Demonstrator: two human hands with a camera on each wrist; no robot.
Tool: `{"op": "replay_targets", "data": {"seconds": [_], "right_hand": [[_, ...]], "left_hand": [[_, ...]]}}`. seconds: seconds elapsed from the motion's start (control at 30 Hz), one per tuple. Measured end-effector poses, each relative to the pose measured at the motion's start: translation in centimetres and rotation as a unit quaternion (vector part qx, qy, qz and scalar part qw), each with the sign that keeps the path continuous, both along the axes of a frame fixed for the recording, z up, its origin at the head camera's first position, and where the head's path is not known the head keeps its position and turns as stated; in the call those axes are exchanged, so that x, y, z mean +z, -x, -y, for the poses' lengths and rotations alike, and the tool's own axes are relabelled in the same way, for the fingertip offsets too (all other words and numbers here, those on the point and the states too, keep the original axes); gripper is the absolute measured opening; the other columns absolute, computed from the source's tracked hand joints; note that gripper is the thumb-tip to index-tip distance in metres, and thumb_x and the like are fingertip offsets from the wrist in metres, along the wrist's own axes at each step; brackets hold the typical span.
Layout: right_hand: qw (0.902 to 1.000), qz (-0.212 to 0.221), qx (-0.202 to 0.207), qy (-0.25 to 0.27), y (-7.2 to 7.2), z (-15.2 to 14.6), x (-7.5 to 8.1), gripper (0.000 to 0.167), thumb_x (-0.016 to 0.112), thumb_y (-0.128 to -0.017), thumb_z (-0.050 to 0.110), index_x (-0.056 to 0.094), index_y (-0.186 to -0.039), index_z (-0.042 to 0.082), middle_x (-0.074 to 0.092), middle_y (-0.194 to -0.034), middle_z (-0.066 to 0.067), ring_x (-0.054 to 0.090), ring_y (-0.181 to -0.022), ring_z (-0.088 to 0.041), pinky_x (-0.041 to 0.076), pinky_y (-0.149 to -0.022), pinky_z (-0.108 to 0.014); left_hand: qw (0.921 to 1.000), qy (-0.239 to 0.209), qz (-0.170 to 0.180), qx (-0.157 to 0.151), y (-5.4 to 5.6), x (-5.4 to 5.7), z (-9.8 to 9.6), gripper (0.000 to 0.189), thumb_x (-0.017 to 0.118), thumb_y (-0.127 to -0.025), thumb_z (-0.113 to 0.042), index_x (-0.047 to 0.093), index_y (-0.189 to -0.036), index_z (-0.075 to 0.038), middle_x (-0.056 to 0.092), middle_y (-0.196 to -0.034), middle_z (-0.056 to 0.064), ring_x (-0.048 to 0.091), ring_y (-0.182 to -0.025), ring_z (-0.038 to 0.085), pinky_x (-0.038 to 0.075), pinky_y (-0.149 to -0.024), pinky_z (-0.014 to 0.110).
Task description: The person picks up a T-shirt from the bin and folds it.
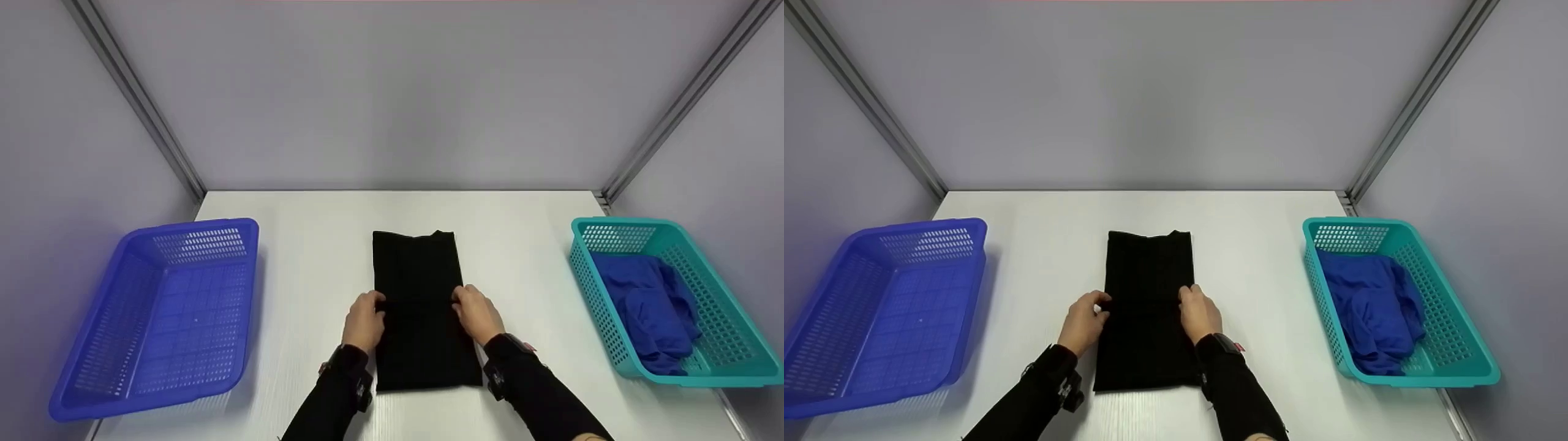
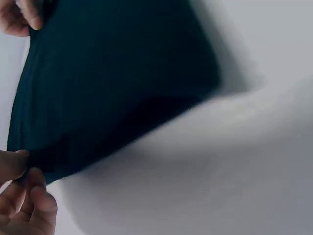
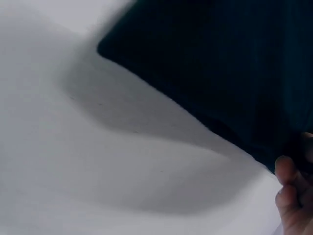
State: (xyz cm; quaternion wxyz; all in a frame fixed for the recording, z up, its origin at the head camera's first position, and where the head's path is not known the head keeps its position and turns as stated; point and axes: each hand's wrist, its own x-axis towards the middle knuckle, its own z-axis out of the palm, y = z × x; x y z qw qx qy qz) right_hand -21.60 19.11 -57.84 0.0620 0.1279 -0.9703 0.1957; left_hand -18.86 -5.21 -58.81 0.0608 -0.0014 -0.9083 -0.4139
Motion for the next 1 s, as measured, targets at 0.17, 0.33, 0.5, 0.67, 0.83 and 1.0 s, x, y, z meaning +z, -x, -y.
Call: {"op": "replay_targets", "data": {"seconds": [0.17, 0.33, 0.5, 0.67, 0.83, 1.0], "right_hand": [[0.9977, -0.059, 0.004, -0.032, -0.2, -0.6, -1.0, 0.022, 0.079, -0.088, 0.0, 0.061, -0.102, 0.003, 0.057, -0.094, -0.013, 0.063, -0.067, -0.033, 0.053, -0.058, -0.045], [0.9899, -0.125, 0.037, -0.056, -0.7, -1.4, -1.1, 0.03, 0.081, -0.087, 0.001, 0.056, -0.102, 0.004, 0.052, -0.091, -0.011, 0.054, -0.058, -0.028, 0.046, -0.051, -0.041], [0.9703, -0.16, 0.176, -0.043, -2.7, -3.3, -0.5, 0.024, 0.082, -0.087, 0.005, 0.062, -0.1, 0.01, 0.052, -0.092, -0.002, 0.051, -0.072, -0.019, 0.045, -0.062, -0.036], [0.9288, -0.152, 0.336, -0.035, -5.8, -5.2, -0.8, 0.026, 0.086, -0.085, 0.02, 0.065, -0.1, 0.016, 0.052, -0.098, 0.005, 0.048, -0.083, -0.011, 0.045, -0.069, -0.03], [0.9166, -0.122, 0.378, -0.044, -7.8, -6.6, -1.4, 0.033, 0.088, -0.082, 0.026, 0.064, -0.102, 0.017, 0.053, -0.104, 0.006, 0.051, -0.091, -0.011, 0.048, -0.076, -0.029], [0.9163, -0.133, 0.372, -0.062, -8.4, -7.2, -2.0, 0.034, 0.09, -0.08, 0.02, 0.063, -0.101, 0.017, 0.055, -0.107, 0.006, 0.056, -0.097, -0.012, 0.05, -0.081, -0.029]], "left_hand": [[0.9919, 0.122, -0.035, 0.007, -0.7, -0.8, 0.0, 0.037, 0.078, -0.09, -0.001, 0.062, -0.123, -0.009, 0.053, -0.113, 0.013, 0.06, -0.09, 0.033, 0.054, -0.068, 0.045], [0.9787, 0.185, -0.088, -0.013, -1.4, -1.4, 0.8, 0.04, 0.08, -0.089, -0.009, 0.063, -0.126, -0.009, 0.055, -0.11, 0.012, 0.057, -0.083, 0.032, 0.051, -0.069, 0.045], [0.9547, 0.214, -0.145, -0.148, -3.8, -1.1, 2.2, 0.027, 0.079, -0.091, -0.015, 0.064, -0.113, -0.012, 0.054, -0.107, 0.005, 0.053, -0.087, 0.024, 0.049, -0.074, 0.039], [0.8993, 0.272, -0.162, -0.302, -6.5, -1.0, 3.6, 0.021, 0.079, -0.089, -0.023, 0.059, -0.091, -0.02, 0.048, -0.091, -0.006, 0.041, -0.08, 0.013, 0.041, -0.071, 0.03], [0.8732, 0.277, -0.215, -0.339, -7.8, -1.1, 4.1, 0.02, 0.081, -0.085, -0.018, 0.061, -0.084, -0.021, 0.051, -0.087, -0.007, 0.042, -0.076, 0.012, 0.039, -0.067, 0.027], [0.8646, 0.262, -0.249, -0.35, -8.3, -1.4, 4.3, 0.02, 0.082, -0.08, -0.018, 0.063, -0.083, -0.02, 0.053, -0.088, -0.007, 0.045, -0.076, 0.012, 0.039, -0.066, 0.026]]}}
